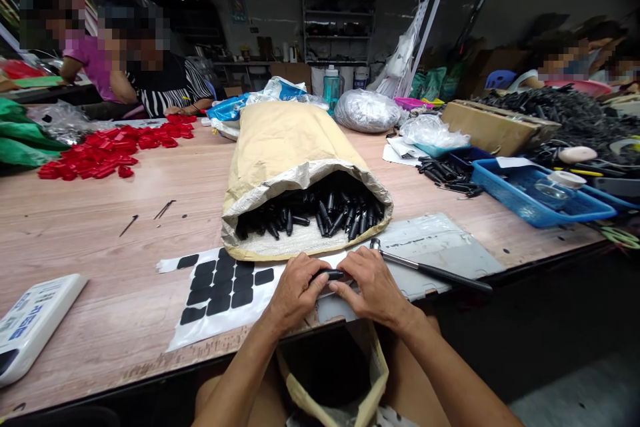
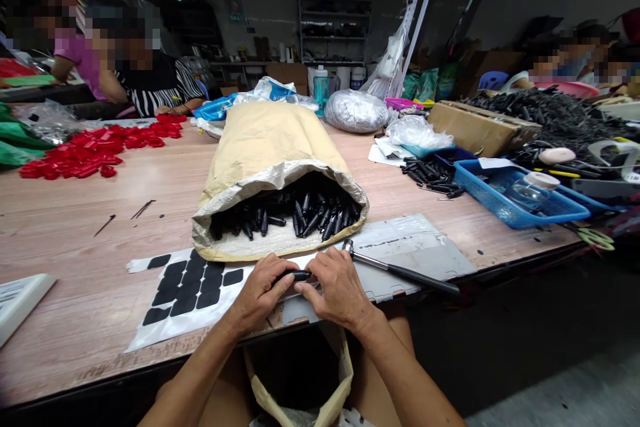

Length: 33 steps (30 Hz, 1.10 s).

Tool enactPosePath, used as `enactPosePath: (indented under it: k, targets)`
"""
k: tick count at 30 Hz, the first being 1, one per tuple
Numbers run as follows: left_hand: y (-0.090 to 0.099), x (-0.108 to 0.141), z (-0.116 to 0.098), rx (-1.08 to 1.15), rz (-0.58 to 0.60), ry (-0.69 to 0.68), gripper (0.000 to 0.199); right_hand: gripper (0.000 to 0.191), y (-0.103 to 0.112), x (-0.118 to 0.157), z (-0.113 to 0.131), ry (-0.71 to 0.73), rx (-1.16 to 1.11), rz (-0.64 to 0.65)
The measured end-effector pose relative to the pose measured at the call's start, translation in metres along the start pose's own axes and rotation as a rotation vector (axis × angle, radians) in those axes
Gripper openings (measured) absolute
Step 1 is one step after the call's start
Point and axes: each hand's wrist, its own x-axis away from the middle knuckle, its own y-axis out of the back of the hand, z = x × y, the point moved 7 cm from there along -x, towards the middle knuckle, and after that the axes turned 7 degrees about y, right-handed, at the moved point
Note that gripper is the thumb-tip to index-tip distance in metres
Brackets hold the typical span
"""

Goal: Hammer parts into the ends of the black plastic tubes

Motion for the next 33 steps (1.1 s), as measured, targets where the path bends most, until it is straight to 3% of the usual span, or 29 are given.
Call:
enactPosePath:
  k: [20,25,30,33]
  targets:
    - [0.001,0.0,0.005,0.078,-0.063,0.04,0.016,0.011,0.003,0.0,-0.005,-0.038,-0.114,-0.039]
    - [-0.001,-0.001,0.002,0.054,-0.031,-0.015,0.027,0.011,0.008,0.003,-0.01,-0.037,-0.117,-0.071]
    - [-0.001,-0.003,0.001,0.042,0.006,-0.015,0.015,0.019,0.013,0.001,-0.006,-0.014,-0.101,-0.017]
    - [-0.002,-0.003,0.001,0.038,0.007,-0.022,0.013,0.014,0.013,-0.002,-0.002,0.001,-0.081,0.012]
